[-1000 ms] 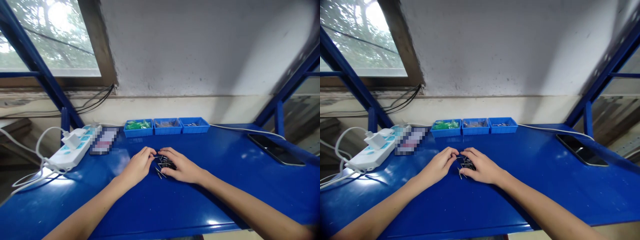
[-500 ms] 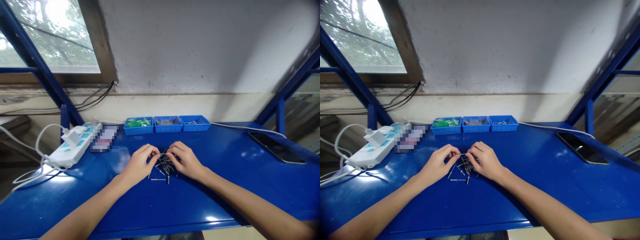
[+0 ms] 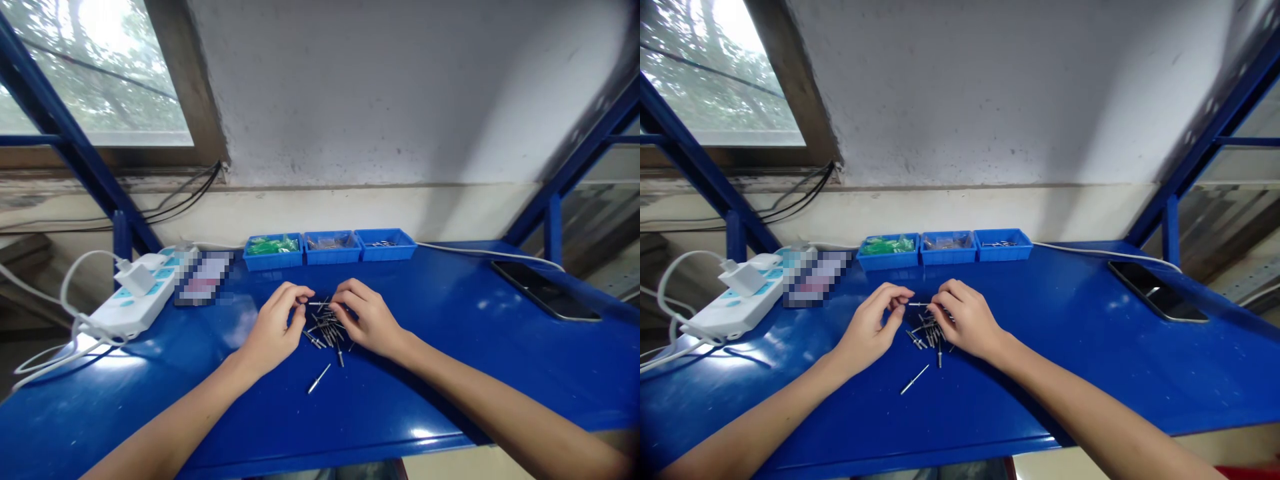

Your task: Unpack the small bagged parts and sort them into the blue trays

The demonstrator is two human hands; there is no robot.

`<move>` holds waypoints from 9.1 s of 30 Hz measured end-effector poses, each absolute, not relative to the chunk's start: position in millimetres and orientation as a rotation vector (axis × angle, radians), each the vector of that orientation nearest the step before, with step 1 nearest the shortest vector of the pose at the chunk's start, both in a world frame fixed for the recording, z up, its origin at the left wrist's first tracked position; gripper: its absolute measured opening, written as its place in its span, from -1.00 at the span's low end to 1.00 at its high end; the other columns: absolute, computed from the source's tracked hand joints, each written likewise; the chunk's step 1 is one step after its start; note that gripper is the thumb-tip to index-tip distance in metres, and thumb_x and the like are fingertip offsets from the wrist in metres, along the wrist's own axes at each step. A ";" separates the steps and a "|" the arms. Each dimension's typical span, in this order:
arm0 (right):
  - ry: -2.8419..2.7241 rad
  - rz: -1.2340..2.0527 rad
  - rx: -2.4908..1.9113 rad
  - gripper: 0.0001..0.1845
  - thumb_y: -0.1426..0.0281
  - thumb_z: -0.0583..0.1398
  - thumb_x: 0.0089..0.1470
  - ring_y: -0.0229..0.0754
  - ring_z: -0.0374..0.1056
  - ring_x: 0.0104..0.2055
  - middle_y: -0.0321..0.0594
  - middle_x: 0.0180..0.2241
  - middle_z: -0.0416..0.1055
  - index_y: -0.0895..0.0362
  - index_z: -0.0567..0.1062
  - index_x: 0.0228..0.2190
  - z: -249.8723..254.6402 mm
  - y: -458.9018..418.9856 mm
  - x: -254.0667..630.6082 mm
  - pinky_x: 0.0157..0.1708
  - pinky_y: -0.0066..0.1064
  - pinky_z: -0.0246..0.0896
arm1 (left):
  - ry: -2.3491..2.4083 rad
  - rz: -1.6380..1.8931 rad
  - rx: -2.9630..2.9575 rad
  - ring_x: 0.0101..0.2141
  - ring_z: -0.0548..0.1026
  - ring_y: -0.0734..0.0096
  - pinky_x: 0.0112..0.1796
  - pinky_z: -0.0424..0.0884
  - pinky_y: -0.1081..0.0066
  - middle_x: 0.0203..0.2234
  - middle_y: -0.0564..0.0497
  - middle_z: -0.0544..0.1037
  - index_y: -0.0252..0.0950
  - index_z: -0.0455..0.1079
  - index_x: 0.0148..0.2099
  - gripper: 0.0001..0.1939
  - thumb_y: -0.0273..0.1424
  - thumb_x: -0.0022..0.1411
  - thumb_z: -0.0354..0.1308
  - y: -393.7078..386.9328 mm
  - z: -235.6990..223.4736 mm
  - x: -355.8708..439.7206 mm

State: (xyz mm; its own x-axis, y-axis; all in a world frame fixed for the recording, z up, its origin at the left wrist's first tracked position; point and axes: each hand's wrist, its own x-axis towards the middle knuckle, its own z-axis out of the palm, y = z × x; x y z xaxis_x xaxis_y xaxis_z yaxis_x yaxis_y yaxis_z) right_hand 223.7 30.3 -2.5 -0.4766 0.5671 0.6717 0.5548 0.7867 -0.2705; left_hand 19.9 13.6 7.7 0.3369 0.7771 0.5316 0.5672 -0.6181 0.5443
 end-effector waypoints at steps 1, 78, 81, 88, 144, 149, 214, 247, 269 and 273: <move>-2.173 0.023 -0.834 -0.85 0.38 0.04 0.19 -0.19 0.29 -0.30 -0.13 -0.33 0.35 0.13 0.40 -0.33 -2.0 30.0 223.8 -0.30 -0.36 0.25 | 1.208 1.170 2.351 -0.29 0.39 0.39 -0.23 0.36 0.35 -0.28 -0.04 0.40 -0.26 0.28 -0.12 -0.81 -0.51 0.26 -0.09 13.9 7.8 19.5; -2.198 -0.120 -0.746 -0.84 0.41 0.04 0.20 -0.25 0.23 -0.45 -0.21 -0.48 0.39 0.17 0.39 -0.37 11.4 24.6 215.1 -0.41 -0.39 0.10 | 1.336 1.115 2.361 -0.35 0.47 0.45 -0.31 0.38 0.43 -0.30 0.06 0.52 -0.20 0.30 -0.09 -0.83 -0.34 0.26 0.04 3.5 12.6 17.0; -2.198 -0.095 -0.742 -0.84 0.39 0.06 0.19 -0.25 0.24 -0.44 -0.21 -0.48 0.40 0.18 0.40 -0.37 11.2 24.4 214.4 -0.40 -0.39 0.12 | 1.322 1.130 2.407 -0.35 0.46 0.44 -0.27 0.36 0.40 -0.37 0.08 0.51 -0.22 0.35 -0.23 -0.89 -0.36 0.29 0.01 5.3 12.5 16.5; -2.165 -0.300 -0.578 -0.91 0.45 0.13 0.10 -0.23 0.32 -0.38 -0.21 -0.43 0.44 0.14 0.41 -0.29 22.5 26.0 226.9 -0.41 -0.37 0.18 | 1.339 1.042 2.376 -0.37 0.47 0.42 -0.31 0.34 0.40 -0.41 0.08 0.52 -0.21 0.36 -0.20 -0.82 -0.30 0.31 -0.05 3.5 14.1 16.3; -2.462 -0.096 -0.975 -0.85 0.44 0.05 0.17 -0.22 0.26 -0.37 -0.24 -0.43 0.42 0.15 0.43 -0.33 19.0 66.8 224.7 -0.36 -0.36 -0.02 | 1.294 1.109 2.149 -0.30 0.54 0.41 -0.25 0.46 0.42 -0.30 0.03 0.54 -0.22 0.32 -0.12 -0.84 -0.38 0.30 -0.04 60.1 -9.6 25.9; -2.364 -0.097 -1.118 -0.82 0.45 0.03 0.19 -0.22 0.27 -0.40 -0.22 -0.43 0.43 0.16 0.41 -0.38 23.5 58.6 226.7 -0.38 -0.37 0.01 | 1.305 1.108 2.257 -0.29 0.50 0.39 -0.25 0.43 0.41 -0.33 0.04 0.52 -0.21 0.37 -0.19 -0.86 -0.34 0.28 0.00 55.9 -5.5 28.6; -2.272 -0.284 -0.780 -0.84 0.39 0.07 0.17 -0.26 0.26 -0.44 -0.22 -0.45 0.41 0.14 0.43 -0.37 13.3 41.1 218.7 -0.41 -0.41 0.09 | 1.419 0.922 2.205 -0.56 0.39 0.51 -0.47 0.24 0.51 -0.58 0.13 0.44 -0.26 0.33 -0.33 -0.71 -0.29 0.35 -0.15 29.8 15.6 21.9; -2.326 -0.170 -0.956 -0.78 0.39 0.02 0.21 -0.21 0.26 -0.39 -0.17 -0.46 0.40 0.17 0.41 -0.38 2.2 44.8 215.0 -0.36 -0.40 0.11 | 1.346 0.784 2.230 -0.42 0.43 0.41 -0.40 0.27 0.45 -0.42 0.07 0.47 -0.22 0.28 -0.20 -0.84 -0.29 0.30 -0.08 33.2 6.5 22.8; -2.275 -0.203 -0.975 -0.76 0.37 0.00 0.23 -0.21 0.29 -0.41 -0.19 -0.48 0.40 0.15 0.40 -0.39 5.2 39.8 211.8 -0.41 -0.41 0.11 | 1.331 0.941 2.182 -0.51 0.39 0.46 -0.44 0.25 0.47 -0.53 0.11 0.42 -0.25 0.27 -0.24 -0.83 -0.33 0.28 -0.10 32.1 6.4 24.3; -2.277 -0.133 -0.936 -0.83 0.33 0.05 0.20 -0.21 0.32 -0.34 -0.17 -0.36 0.42 0.16 0.37 -0.26 4.7 39.4 211.5 -0.36 -0.41 0.15 | 1.340 0.902 2.202 -0.49 0.41 0.44 -0.37 0.27 0.44 -0.55 0.10 0.42 -0.25 0.26 -0.32 -0.76 -0.34 0.32 -0.18 33.9 4.9 22.9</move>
